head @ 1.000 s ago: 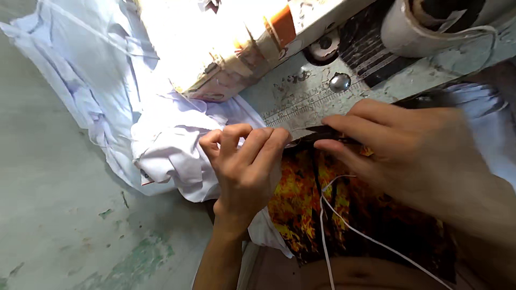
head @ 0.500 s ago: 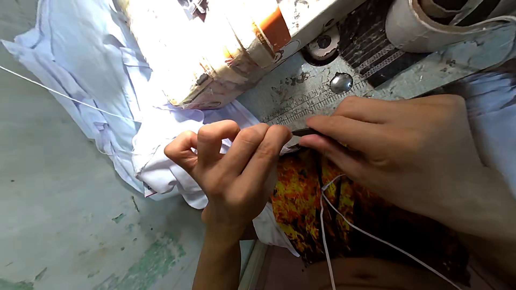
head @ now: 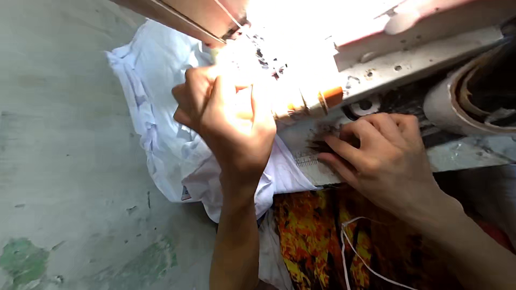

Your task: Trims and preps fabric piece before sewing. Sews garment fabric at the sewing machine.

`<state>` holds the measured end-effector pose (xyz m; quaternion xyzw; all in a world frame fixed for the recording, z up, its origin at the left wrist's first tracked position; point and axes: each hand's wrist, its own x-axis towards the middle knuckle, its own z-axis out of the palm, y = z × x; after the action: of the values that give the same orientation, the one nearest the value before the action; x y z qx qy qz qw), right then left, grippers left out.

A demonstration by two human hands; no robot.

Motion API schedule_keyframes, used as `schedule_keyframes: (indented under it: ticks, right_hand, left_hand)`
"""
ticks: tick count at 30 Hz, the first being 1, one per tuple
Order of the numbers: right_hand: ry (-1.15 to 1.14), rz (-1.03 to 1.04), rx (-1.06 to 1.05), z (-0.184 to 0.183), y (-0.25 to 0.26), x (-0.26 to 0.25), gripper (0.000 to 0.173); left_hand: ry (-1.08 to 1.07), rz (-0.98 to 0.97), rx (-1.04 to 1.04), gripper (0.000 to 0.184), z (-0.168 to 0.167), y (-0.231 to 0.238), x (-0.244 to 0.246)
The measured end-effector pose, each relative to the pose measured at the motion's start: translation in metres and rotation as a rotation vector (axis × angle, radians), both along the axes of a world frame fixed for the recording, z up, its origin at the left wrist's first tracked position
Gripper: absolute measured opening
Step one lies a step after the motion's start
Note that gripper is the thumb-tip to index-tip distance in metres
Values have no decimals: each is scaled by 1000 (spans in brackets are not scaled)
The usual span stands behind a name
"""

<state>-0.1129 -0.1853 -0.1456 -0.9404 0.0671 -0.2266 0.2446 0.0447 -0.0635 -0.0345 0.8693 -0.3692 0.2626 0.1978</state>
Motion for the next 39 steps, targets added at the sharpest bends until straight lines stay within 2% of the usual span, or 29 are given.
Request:
schedule_keyframes:
  ticks: [3, 6, 16, 39]
  right_hand:
    - [4, 26, -9, -5, -2, -1, 46]
    - [-54, -19, 22, -8, -1, -4, 43]
    - [-67, -53, 10, -8, 3, -5, 41]
    - [-61, -51, 7, -8, 3, -4, 40]
  left_hand:
    - [116, 3, 7, 17, 2, -8, 14]
    - [184, -7, -8, 14, -9, -11, 12]
    - [174, 76, 8, 15, -15, -15, 10]
    - [216, 13, -13, 13, -14, -14, 12]
